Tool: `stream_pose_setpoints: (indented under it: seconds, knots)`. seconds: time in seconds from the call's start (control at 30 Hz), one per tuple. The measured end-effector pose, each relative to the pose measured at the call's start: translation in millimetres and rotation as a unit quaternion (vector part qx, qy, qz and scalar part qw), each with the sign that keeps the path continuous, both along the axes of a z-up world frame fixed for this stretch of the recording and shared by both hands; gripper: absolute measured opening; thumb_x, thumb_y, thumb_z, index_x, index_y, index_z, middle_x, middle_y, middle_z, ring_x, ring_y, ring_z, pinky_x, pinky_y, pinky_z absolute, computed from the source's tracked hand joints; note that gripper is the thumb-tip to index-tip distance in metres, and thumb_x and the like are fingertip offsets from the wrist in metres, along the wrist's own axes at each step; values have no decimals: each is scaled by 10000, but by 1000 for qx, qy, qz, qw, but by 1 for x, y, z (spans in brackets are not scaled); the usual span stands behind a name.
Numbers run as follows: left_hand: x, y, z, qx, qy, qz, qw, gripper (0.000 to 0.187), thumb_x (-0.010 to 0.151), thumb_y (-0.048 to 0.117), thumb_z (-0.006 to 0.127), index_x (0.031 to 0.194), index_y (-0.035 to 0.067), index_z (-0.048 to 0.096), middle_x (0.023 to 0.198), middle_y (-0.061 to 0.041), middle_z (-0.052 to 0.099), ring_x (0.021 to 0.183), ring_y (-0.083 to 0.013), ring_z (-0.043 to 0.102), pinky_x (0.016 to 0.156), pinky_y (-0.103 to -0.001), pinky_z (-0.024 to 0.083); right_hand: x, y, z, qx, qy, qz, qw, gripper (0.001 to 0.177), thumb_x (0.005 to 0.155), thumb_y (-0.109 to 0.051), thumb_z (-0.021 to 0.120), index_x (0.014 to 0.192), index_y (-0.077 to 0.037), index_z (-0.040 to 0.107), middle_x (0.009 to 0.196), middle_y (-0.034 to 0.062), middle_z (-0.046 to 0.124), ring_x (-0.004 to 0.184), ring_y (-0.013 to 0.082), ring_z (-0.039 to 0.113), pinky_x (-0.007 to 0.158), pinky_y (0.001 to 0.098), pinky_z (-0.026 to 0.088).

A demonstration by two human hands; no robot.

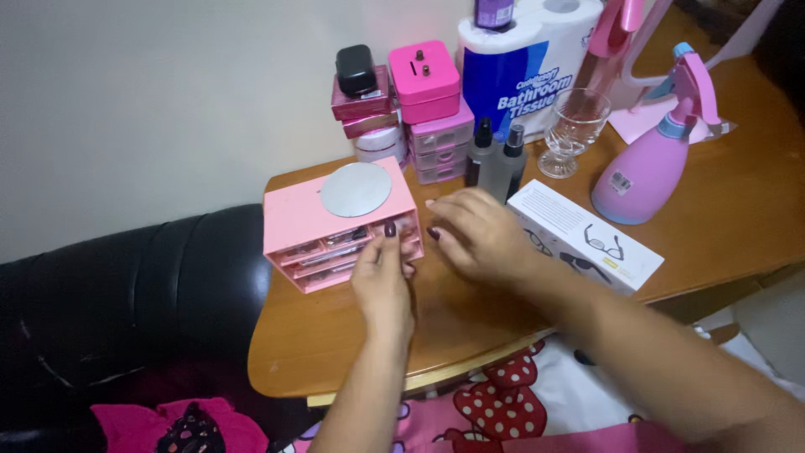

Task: The person opens a light blue zippered pouch and removes papers, then places the pouch into a drawer. They then open a plaid cosmetic bag, remove a plastic-wrapped item, and place the bag into the same drawer. Finally, they rearrange several cosmetic containers and a spray bottle on the desk surface.

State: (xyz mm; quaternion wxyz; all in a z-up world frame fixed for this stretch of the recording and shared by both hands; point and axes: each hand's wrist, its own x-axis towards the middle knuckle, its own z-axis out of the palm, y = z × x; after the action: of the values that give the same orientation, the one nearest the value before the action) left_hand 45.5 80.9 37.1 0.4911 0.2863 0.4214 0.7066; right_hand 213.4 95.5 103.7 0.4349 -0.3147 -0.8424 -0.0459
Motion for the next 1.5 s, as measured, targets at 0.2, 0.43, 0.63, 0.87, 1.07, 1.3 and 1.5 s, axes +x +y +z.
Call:
stream_pose_setpoints:
  seconds: [0.2,0.43,0.63,0.87,1.07,1.3,1.5]
  knots:
    - [-50,-22,5,165,306,207,914,404,1030,200,683,1337,-14,533,1217,-147,634,1045,-185,643,899,-294,552,-22,21,-37,-203,109,20,973,930,857,-259,773,1586,17,265,1554,311,377,1430,422,389,1167,467,319]
    - [-126,10,-16,105,453,206,861,844,1018,303,681,1509,-117,139,1484,-316,352,1387,-360,409,1142,-497,344,-78,41,-43,-328,174,38,928,800,967,-256,648,1609,-57,213,1435,262,559,1284,345,618,1048,424,517]
    - [-162,65,-6,-141,248,94,954,939,895,628,407,1508,28,24,1402,-230,418,1266,-355,562,1019,-468,525,-109,75,-19,-417,83,-52,903,810,962,-315,590,1635,-140,175,1286,246,619,1108,367,674,937,465,549]
    - [-193,120,-10,-71,367,185,909,964,1014,718,485,1442,-89,177,1471,-281,367,1371,-324,433,1141,-453,373,-129,106,-11,-322,50,-104,940,649,925,-428,691,1456,-125,473,1035,204,742,954,410,708,830,519,553]
    - [-191,117,-6,-72,257,176,947,831,947,660,476,1338,-59,331,1318,-227,532,1150,-282,594,956,-410,517,-140,111,-13,-366,40,-96,925,799,926,-383,643,1595,-142,280,1029,219,728,926,426,703,813,535,541]
    - [-196,124,-15,-55,266,311,911,785,1057,606,525,1285,-116,316,1347,-243,479,1238,-245,563,1051,-370,491,-152,112,-11,-334,71,-59,938,738,926,-402,640,1547,-127,350,1070,249,715,948,441,691,817,535,535]
    - [-199,127,-16,-36,233,274,932,740,1035,570,512,1297,-95,321,1351,-226,492,1226,-235,568,1047,-363,488,-144,104,1,-390,-30,-120,912,701,956,-467,609,1549,-161,391,1127,224,692,1011,418,676,865,531,523]
